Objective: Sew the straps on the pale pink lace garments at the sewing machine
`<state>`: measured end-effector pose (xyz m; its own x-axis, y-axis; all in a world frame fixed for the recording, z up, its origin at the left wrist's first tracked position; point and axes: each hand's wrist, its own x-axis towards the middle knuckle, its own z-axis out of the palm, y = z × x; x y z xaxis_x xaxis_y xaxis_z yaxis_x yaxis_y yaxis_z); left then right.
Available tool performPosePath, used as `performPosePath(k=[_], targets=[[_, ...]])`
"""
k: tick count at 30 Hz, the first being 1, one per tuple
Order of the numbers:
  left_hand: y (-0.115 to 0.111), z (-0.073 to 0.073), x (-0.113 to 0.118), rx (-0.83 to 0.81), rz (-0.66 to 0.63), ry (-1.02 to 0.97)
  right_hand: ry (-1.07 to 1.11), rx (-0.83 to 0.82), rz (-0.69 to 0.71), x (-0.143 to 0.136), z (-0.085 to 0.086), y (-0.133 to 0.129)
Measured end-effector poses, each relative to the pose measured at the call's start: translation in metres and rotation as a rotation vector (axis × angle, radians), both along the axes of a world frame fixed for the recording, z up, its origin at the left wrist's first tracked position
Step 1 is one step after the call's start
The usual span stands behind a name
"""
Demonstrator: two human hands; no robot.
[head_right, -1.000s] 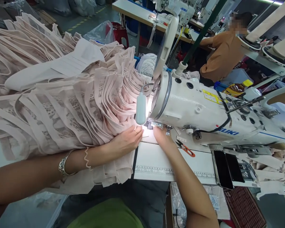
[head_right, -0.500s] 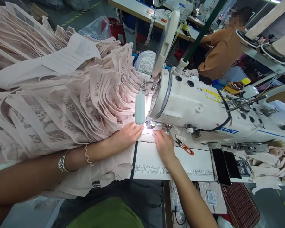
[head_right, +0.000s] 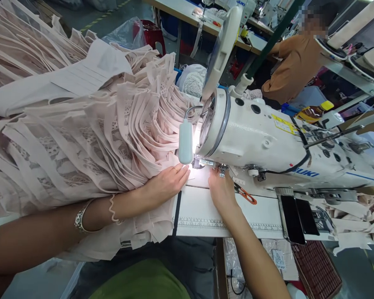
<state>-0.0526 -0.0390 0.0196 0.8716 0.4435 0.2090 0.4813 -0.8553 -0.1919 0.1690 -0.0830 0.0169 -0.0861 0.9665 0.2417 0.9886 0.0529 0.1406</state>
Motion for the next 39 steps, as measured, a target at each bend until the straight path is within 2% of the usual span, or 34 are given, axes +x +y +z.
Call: performPosePath(k=[4, 8, 11, 14, 17, 19, 21, 24, 31, 34, 36, 39], targets=[[0.0, -0.002, 0.001, 0.06, -0.038, -0.02, -0.04, -0.106, 0.0, -0.004, 0.007, 0.014], [0.001, -0.001, 0.0, 0.042, -0.046, -0.063, 0.09, -0.227, -0.085, -0.031, 0.007, 0.024], [0.007, -0.001, -0.002, -0.084, -0.015, -0.135, 0.145, -0.183, -0.093, -0.049, 0.002, 0.023], [0.012, -0.002, -0.003, -0.286, 0.039, -0.309, 0.187, -0.073, -0.056, -0.054, -0.003, 0.017], [0.011, -0.003, -0.004, -0.424, -0.055, -0.45, 0.239, -0.045, -0.077, -0.052, -0.005, 0.011], [0.006, -0.004, -0.005, -0.364, -0.146, -0.417, 0.28, -0.078, -0.106, -0.05, -0.005, 0.009], [0.0, -0.006, -0.006, -0.23, -0.175, -0.334, 0.321, -0.116, -0.137, -0.05, -0.003, 0.009], [-0.005, -0.01, -0.008, -0.101, -0.155, -0.228, 0.382, -0.155, -0.172, -0.05, -0.001, 0.009], [-0.006, -0.006, -0.006, -0.013, -0.096, -0.156, 0.456, -0.178, -0.136, -0.047, 0.002, 0.008], [-0.007, -0.002, -0.006, 0.006, -0.095, -0.141, 0.547, -0.252, -0.051, -0.038, 0.008, 0.006], [-0.007, -0.004, -0.006, 0.012, -0.101, -0.132, 0.599, -0.28, 0.061, -0.03, 0.009, 0.003], [-0.006, -0.013, -0.004, -0.01, -0.108, -0.176, 0.567, -0.161, 0.249, -0.02, 0.005, -0.001]])
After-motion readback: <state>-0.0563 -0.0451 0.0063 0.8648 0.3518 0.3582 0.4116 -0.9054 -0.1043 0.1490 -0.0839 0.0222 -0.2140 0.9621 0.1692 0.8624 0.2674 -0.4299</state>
